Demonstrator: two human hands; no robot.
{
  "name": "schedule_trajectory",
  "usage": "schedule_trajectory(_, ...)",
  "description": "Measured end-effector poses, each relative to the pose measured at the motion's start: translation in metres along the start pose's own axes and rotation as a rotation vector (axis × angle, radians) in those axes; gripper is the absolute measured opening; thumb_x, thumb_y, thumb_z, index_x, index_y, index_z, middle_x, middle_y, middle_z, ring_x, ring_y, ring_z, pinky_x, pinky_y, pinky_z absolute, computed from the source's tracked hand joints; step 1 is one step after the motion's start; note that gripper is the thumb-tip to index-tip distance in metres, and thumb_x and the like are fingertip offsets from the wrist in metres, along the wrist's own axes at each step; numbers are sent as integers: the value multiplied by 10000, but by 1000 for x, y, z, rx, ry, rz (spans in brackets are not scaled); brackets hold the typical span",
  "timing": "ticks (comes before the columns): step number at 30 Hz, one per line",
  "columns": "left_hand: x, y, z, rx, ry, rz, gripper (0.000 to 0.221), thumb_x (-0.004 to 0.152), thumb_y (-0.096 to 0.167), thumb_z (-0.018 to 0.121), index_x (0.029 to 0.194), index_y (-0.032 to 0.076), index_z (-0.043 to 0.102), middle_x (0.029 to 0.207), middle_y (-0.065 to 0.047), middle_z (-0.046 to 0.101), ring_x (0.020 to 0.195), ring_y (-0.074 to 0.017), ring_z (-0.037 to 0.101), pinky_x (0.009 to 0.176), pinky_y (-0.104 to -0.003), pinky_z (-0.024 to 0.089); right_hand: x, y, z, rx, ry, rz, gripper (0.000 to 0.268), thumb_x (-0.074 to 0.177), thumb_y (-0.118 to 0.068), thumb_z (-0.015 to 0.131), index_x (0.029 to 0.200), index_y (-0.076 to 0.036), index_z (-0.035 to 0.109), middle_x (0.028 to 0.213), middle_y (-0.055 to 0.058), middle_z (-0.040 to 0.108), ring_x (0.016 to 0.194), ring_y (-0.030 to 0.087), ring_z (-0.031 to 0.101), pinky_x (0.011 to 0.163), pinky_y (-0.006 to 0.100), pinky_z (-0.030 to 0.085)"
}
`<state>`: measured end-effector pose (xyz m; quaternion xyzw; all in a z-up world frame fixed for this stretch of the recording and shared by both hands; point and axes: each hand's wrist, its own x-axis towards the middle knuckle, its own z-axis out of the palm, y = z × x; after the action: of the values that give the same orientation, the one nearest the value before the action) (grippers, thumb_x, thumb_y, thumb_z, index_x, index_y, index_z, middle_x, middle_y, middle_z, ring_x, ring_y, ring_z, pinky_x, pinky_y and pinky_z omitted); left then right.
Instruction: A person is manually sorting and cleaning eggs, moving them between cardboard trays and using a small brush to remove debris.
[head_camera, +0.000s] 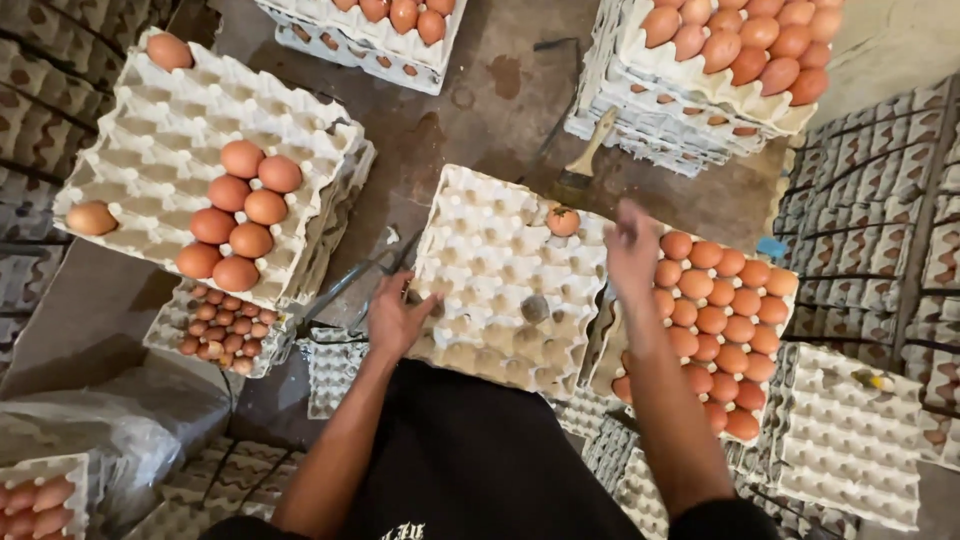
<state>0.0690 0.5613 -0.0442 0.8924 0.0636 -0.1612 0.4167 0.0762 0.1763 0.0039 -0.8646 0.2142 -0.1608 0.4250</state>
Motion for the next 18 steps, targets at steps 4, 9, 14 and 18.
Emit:
schedule_trajectory(4,1,-3,4,17,16,17,632,751,477,869,1250,136,685,1120,-102,670,1089,-391,677,925,-496,567,-108,17,0,35,-27,81,431,874,-49,722,1291,32,646,1173,326,650,1153,500,618,1027,569,494)
schedule_trajectory(9,0,0,-3,-100,-17,-38,539,807,337,829,1283,122,696,1164,-125,680,1103,-385,681,952,-497,559,-167,-1,-2,-167,-45,151,637,775,-122,780,1394,-171,638,1383,164,514,1328,399,530,1122,464,447)
schedule_trajectory(14,-10,-37,-9,-218,-33,-68,359,921,189,634,1266,139,720,1105,-187,733,1060,-420,692,923,-515,559,-176,-26,21,-293,-15,-119,685,748,-201,813,1406,-193,625,1492,176,476,1378,392,499,1157,476,394)
schedule_trajectory(18,-14,-50,-10,-283,-55,-117,373,893,165,614,1232,194,767,1054,-147,767,982,-348,735,884,-456,577,-188,-112,57,-41,-127,-556,728,623,-409,942,1282,-194,721,1494,206,507,1371,471,495,1159,523,398)
